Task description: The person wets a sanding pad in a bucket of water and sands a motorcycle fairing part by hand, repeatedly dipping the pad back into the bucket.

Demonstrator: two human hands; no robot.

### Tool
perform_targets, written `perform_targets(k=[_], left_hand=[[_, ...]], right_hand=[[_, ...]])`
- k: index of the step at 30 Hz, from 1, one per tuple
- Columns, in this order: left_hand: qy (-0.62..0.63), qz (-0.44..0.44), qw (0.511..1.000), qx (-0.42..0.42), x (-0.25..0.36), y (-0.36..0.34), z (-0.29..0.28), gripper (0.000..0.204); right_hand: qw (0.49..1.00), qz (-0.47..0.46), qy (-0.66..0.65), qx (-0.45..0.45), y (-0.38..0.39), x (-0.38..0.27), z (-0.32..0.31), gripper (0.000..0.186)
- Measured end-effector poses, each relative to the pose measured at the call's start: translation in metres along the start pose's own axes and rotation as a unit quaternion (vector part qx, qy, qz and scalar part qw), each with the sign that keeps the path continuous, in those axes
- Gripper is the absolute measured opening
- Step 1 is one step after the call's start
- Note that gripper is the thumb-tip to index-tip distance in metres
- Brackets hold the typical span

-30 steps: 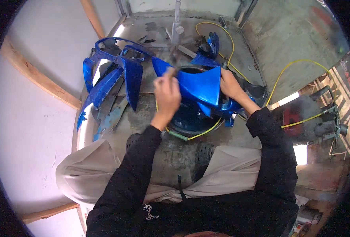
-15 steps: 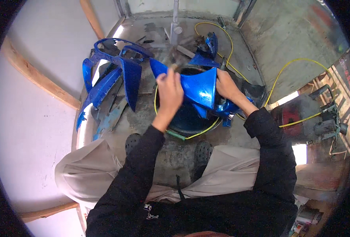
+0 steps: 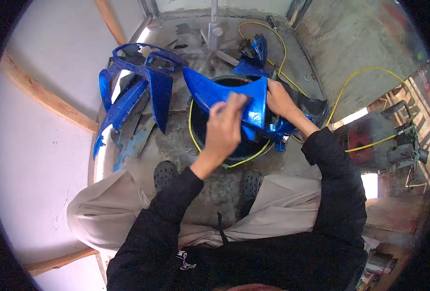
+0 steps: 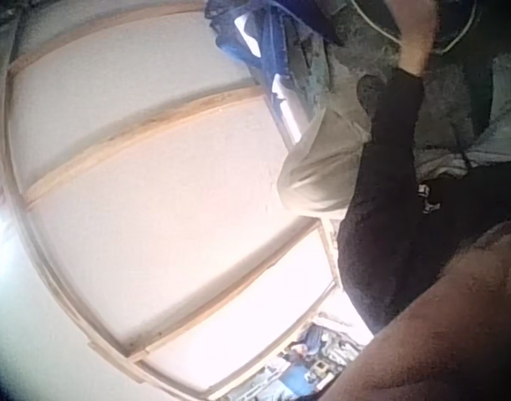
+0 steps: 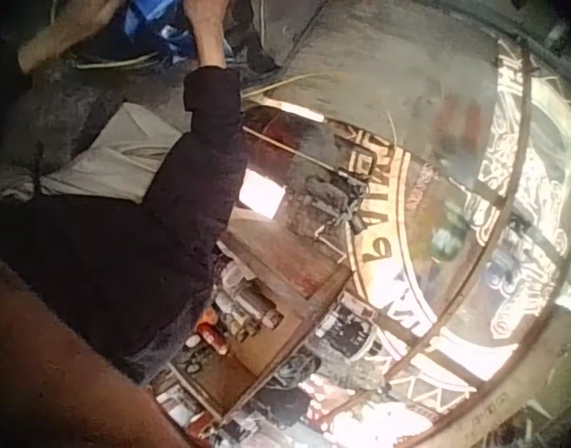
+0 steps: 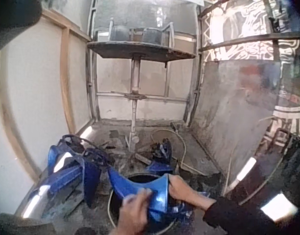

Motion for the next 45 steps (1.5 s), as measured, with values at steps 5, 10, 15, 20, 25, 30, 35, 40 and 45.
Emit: perform_targets(k=[5, 10, 15, 20, 25, 30, 35, 40, 45], left_hand=[[-0.153, -0.029, 0.987, 0.037, -0.042, -0.024, -0.022, 0.031], [-0.015, -0.059, 0.997, 0.04, -0.008, -0.013, 0.003, 0.034], [-0.002, 0.062, 0.996, -0.057, 0.03, 0.021, 0.004, 0.04], [-0.075, -0.093, 0.989, 0.089, -0.06, -0.013, -0.032, 0.031], [0.067, 0.002, 0.998, 0.001, 0.03, 0.024, 0.001, 0.037], [-0.01, 0.039, 0.999, 0.003, -0.006, -0.003, -0.011, 0.033], [-0.071, -0.044, 0.994, 0.072, -0.032, -0.001, -0.023, 0.033], [0.065, 0.092, 0.993, -0.047, 0.045, 0.024, 0.003, 0.039], [-0.077, -0.144, 0.981, 0.102, -0.082, -0.007, -0.038, 0.028]], right_hand=[[1.0, 0.0, 0.007, 0.001, -0.003, -0.001, 0.006, 0.022], [1.0, -0.011, 0.002, 0.009, 0.005, 0.005, 0.002, 0.02], [1.0, 0.022, -0.004, 0.007, 0.003, -0.005, 0.005, 0.019], [1.0, -0.008, 0.026, -0.006, -0.005, -0.009, 0.01, 0.021], [1.0, -0.006, -0.01, 0.007, 0.0, -0.005, 0.003, 0.026], [1.0, -0.01, 0.014, 0.016, 0.005, 0.0, 0.0, 0.019], [1.0, -0.02, 0.002, 0.009, -0.007, -0.001, 0.004, 0.019], [1.0, 0.005, -0.001, 0.01, 0.0, -0.006, 0.0, 0.021], [1.0, -0.013, 0.011, 0.002, -0.002, -0.005, 0.009, 0.022]])
Point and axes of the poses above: each hand's wrist, its own y-axis away from the middle knuckle, its own z-axis out of the palm, x = y × z, the point moved 7 cm from there along -y, towards the middle knuckle, and after that the axes turned 8 degrees about -z, right-handed, at the moved point
